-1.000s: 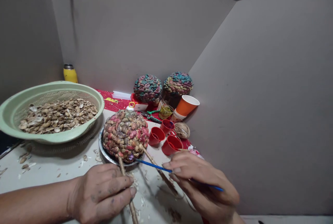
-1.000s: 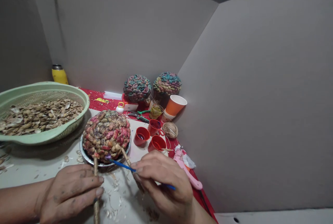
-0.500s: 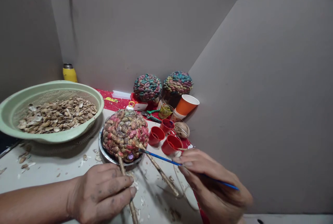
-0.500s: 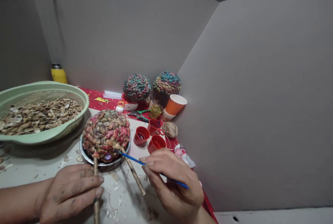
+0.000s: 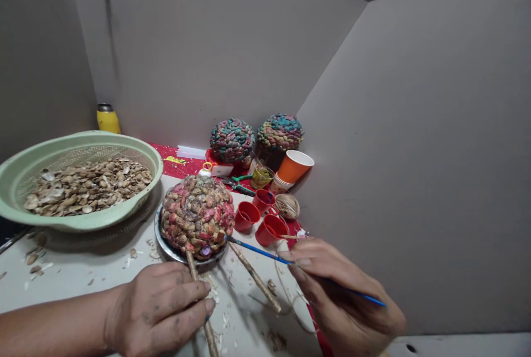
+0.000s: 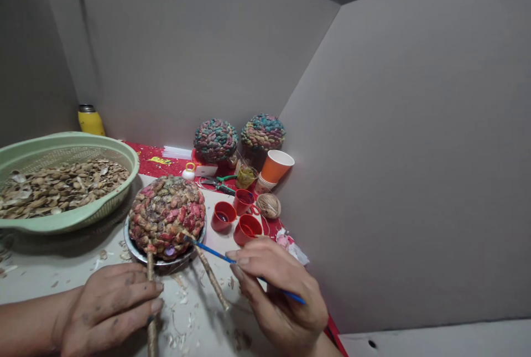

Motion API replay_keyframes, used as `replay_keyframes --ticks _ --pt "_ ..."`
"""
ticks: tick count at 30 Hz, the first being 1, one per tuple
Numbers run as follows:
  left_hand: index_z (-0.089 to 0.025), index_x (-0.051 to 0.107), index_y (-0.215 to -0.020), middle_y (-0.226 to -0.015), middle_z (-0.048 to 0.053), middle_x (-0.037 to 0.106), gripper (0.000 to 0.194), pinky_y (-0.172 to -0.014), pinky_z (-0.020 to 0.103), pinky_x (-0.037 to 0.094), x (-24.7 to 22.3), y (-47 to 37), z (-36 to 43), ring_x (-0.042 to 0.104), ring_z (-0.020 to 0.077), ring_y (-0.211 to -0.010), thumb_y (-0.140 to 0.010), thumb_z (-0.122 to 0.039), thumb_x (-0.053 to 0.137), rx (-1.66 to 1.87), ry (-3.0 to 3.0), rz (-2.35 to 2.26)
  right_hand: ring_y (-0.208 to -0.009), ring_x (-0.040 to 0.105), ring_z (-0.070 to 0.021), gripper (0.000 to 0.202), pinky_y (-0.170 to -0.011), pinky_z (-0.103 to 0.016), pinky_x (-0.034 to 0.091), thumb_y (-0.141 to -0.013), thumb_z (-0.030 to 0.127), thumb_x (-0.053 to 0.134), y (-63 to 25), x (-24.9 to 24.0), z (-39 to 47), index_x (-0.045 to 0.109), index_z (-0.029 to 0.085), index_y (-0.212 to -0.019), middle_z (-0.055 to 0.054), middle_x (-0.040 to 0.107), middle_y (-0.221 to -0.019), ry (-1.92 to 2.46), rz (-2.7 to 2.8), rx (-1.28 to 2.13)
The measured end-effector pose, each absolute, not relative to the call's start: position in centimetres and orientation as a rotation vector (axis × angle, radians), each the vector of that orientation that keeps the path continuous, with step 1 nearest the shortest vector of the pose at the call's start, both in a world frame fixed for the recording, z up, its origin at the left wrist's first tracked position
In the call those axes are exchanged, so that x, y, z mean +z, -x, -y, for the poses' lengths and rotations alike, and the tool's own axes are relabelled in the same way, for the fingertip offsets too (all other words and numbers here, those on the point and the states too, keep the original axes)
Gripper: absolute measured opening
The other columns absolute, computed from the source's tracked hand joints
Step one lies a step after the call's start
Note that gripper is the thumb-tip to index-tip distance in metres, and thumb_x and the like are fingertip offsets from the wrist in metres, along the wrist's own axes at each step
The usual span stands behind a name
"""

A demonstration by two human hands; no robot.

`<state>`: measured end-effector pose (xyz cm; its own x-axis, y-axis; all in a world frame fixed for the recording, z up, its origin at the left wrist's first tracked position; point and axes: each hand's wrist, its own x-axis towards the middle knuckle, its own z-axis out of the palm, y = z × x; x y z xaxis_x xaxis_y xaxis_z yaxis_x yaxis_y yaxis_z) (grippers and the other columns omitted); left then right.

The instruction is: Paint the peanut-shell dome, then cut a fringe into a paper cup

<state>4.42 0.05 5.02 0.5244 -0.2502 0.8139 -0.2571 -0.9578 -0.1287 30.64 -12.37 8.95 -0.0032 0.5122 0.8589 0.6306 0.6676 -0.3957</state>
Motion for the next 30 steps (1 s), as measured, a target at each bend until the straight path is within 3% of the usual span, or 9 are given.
replay_keyframes --ticks 12,25,30 --pt "-0.002 0.073 -0.112 -0.087 0.02 0.082 0.036 -0.072 0.035 0.066 3.8 -3.7 -0.2 0.079 0.0253 -0.077 -0.103 -0.015 0.04 1.389 -2.75 0.442 -0.069 0.076 -0.0227 0.029 -0.069 -0.041 0.066 -0.084 0.0 0.075 -31.3 8.6 12.3 0.077 0.023 -0.101 -0.004 0.081 -0.08 0.944 1.502 -0.174" --pt "-0.005 0.076 -0.109 -0.091 0.016 0.081 0.046 -0.087 0.034 0.062 2.5 -4.0 -0.3 0.077 0.0225 -0.084 -0.107 -0.015 0.031 1.538 -2.741 0.411 -0.074 0.074 -0.0197 0.038 -0.074 -0.036 0.065 -0.08 -0.007 0.073 -31.0 9.3 11.9 0.076 0.022 -0.105 -0.003 0.079 -0.081 0.905 1.546 -0.204" --pt "-0.005 0.073 -0.11 -0.09 0.016 0.081 0.04 -0.079 0.033 0.063 2.5 -3.9 -0.1 0.077 0.0217 -0.083 -0.105 -0.012 0.034 1.527 -2.764 0.396 -0.075 0.075 -0.0205 0.037 -0.07 -0.035 0.063 -0.081 -0.008 0.069 -29.1 10.1 11.0 0.073 0.02 -0.104 -0.006 0.08 -0.085 0.865 1.631 -0.208"
